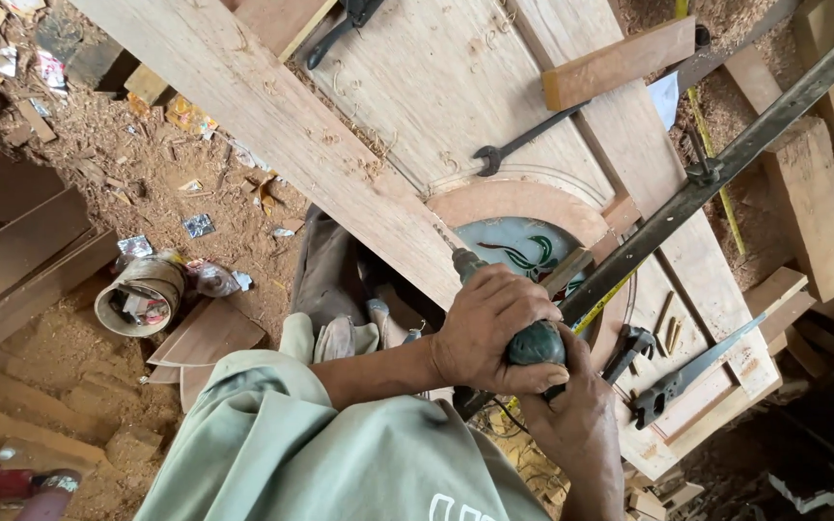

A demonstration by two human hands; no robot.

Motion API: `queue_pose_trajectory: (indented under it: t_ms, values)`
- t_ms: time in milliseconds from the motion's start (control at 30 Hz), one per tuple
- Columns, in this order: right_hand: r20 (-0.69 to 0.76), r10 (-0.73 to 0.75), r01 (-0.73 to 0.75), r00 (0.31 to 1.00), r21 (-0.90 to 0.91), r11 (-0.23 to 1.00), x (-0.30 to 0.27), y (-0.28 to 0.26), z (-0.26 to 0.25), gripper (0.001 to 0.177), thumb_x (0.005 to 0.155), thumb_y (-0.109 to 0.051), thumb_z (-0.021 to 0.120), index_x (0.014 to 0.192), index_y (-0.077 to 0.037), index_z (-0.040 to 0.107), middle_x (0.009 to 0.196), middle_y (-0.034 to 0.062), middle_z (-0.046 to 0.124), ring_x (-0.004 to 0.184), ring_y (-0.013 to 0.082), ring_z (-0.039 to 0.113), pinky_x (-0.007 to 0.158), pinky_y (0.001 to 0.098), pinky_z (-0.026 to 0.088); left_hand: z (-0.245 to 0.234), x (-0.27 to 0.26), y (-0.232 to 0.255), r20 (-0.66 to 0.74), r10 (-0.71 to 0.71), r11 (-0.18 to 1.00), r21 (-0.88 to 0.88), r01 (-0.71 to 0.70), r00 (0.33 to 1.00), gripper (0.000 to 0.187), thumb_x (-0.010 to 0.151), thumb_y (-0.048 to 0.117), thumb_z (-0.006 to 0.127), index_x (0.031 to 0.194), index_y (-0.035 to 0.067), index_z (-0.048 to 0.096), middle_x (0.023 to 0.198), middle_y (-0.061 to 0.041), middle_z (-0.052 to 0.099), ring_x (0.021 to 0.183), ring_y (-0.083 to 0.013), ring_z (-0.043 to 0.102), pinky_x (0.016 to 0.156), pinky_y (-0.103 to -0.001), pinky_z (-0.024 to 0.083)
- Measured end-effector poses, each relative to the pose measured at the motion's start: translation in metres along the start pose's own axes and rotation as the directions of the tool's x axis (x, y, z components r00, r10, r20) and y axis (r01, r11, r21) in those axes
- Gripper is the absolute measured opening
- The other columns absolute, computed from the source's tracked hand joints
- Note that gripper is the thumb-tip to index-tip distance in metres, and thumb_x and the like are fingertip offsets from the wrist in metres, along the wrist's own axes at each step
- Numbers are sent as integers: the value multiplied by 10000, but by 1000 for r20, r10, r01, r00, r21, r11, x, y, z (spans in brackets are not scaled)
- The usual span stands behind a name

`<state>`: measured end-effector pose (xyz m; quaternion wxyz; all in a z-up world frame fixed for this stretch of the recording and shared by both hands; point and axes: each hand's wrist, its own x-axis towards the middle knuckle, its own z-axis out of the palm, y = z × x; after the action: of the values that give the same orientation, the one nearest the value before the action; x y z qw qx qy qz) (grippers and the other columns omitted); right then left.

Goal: Assembling a wooden door by drilling holes and hammering in wooden pegs to secure decorative elements.

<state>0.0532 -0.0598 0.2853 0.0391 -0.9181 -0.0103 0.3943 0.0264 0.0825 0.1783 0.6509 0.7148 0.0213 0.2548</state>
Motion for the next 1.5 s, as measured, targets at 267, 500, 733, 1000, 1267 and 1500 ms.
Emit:
queue_pose_trajectory:
  t_ms: [267,500,733,1000,1267,1500]
  values:
    - [-31,-70,72,997,53,996,8,-2,7,712,764,-262,612,1437,-78,472,1104,146,754,819,355,760,672,471,613,0,0,-10,-3,-10,1000,-19,10,1000,595,987,622,425,1046,59,608,987,-108,675,918,-297,688,924,-455,467]
    - [-47,-103,107,994,98,989,9,2,11,708,767,-252,616,1434,-60,473,1094,158,755,807,340,765,661,453,621,2,-1,-13,19,-16,1000,1,16,1000,559,980,593,456,1054,59,604,989,-108,675,918,-298,690,919,-466,470]
    - [-46,-102,106,994,97,990,8,2,10,688,804,-312,619,1435,-79,473,1076,162,758,814,358,762,659,459,599,1,1,-12,28,-22,1000,-9,22,999,551,972,601,473,1049,70,600,986,-99,676,915,-285,690,906,-453,470]
    - [-1,-68,68,998,41,997,7,5,17,714,789,-385,624,1434,-131,452,1072,168,769,816,448,747,634,536,596,-2,3,-9,0,-2,1000,-27,2,1000,571,990,591,441,986,47,614,943,-112,688,890,-299,701,886,-456,487]
    - [60,-66,69,996,-47,997,6,12,25,847,714,-351,720,1475,-167,397,894,150,793,733,423,746,613,526,568,0,-5,-11,37,2,999,-32,-1,999,562,979,578,484,1003,29,602,941,-139,666,860,-311,689,872,-483,479]
    - [102,-13,18,995,-56,998,13,7,12,787,710,-257,663,1450,-196,401,759,150,769,626,435,727,562,512,558,2,6,-11,-8,0,1000,-30,0,1000,561,995,576,459,983,31,593,914,-138,654,823,-304,690,819,-473,499]
